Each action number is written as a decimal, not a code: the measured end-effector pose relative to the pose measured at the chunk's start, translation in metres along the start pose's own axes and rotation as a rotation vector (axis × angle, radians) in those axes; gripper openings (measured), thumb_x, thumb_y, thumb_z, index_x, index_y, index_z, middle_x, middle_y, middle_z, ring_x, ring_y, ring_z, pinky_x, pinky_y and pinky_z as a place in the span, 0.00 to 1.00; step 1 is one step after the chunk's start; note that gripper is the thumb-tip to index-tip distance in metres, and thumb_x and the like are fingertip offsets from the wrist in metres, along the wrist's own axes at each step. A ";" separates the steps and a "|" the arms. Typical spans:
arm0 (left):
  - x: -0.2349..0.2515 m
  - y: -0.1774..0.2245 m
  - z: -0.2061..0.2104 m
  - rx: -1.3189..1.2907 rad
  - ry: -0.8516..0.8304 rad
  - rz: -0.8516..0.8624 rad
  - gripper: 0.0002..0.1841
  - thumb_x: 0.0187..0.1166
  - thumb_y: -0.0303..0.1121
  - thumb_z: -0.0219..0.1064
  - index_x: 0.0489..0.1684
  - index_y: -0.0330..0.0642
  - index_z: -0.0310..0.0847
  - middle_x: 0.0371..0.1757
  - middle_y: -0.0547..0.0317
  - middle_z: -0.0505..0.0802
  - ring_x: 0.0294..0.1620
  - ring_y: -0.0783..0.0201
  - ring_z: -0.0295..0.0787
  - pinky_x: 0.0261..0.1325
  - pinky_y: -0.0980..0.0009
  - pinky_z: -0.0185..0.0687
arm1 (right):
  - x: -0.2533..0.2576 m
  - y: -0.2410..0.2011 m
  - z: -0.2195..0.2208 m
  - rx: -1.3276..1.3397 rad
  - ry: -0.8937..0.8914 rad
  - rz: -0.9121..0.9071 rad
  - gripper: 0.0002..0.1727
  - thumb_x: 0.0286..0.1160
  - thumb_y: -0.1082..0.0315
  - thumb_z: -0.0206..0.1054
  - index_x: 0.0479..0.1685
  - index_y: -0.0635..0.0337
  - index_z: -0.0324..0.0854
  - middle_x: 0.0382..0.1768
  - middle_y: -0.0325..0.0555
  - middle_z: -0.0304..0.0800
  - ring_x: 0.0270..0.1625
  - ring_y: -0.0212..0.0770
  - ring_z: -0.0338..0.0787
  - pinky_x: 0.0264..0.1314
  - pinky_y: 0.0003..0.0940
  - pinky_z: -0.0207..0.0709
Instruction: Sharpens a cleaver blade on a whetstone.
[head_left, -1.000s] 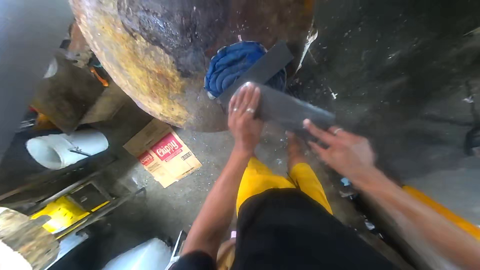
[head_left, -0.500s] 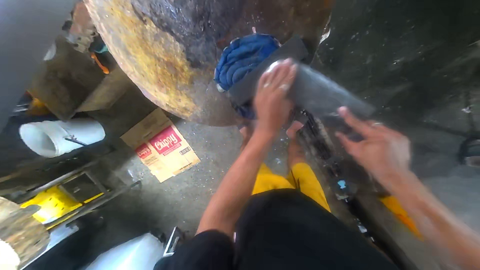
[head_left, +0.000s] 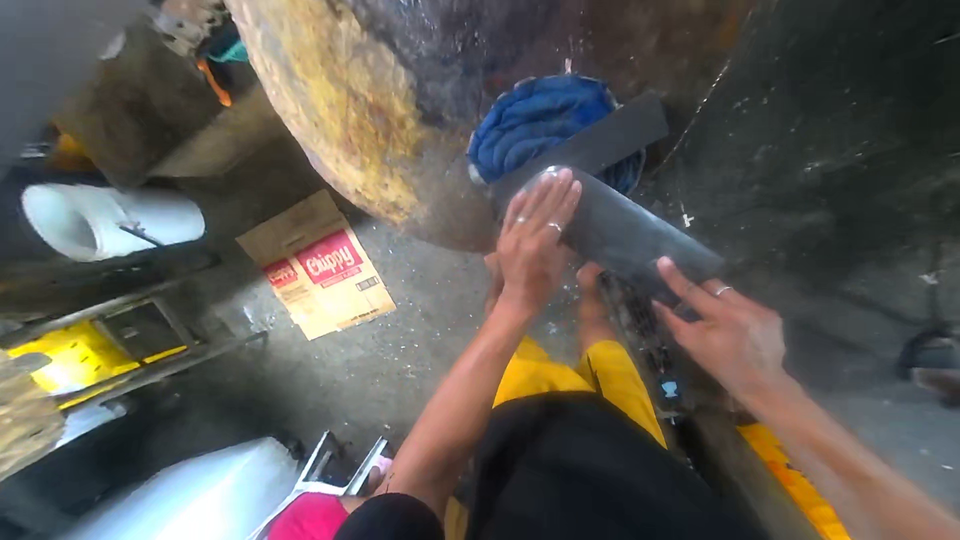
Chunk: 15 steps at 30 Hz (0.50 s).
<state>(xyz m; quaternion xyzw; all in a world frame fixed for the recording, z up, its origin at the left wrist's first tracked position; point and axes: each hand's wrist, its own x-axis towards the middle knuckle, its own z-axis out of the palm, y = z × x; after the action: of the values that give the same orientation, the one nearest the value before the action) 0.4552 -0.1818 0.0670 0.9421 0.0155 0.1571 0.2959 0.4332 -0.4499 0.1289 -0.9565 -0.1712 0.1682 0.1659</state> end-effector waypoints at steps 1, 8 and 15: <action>-0.001 0.001 0.001 0.005 0.016 -0.001 0.21 0.70 0.23 0.70 0.64 0.45 0.91 0.72 0.58 0.91 0.78 0.58 0.82 0.86 0.58 0.68 | -0.002 0.000 -0.001 -0.001 -0.003 -0.001 0.29 0.77 0.51 0.68 0.81 0.26 0.78 0.35 0.56 0.91 0.29 0.58 0.90 0.24 0.54 0.77; 0.073 0.057 0.067 -0.224 -0.137 0.099 0.27 0.63 0.18 0.70 0.65 0.48 0.91 0.73 0.60 0.90 0.80 0.60 0.80 0.88 0.59 0.65 | -0.003 0.037 -0.069 -0.129 -0.056 0.285 0.33 0.80 0.46 0.69 0.87 0.23 0.69 0.49 0.68 0.92 0.46 0.75 0.91 0.42 0.75 0.76; 0.007 0.004 -0.013 -0.073 -0.083 -0.064 0.23 0.69 0.24 0.71 0.67 0.47 0.90 0.75 0.60 0.89 0.82 0.58 0.78 0.88 0.55 0.68 | -0.001 -0.023 -0.034 -0.066 -0.077 0.021 0.29 0.77 0.52 0.69 0.82 0.25 0.77 0.36 0.57 0.92 0.30 0.59 0.91 0.26 0.58 0.80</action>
<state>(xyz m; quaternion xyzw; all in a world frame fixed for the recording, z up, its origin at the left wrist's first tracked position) 0.4573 -0.1774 0.0811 0.9353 0.0276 0.1088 0.3355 0.4394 -0.4389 0.1679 -0.9560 -0.1731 0.2008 0.1257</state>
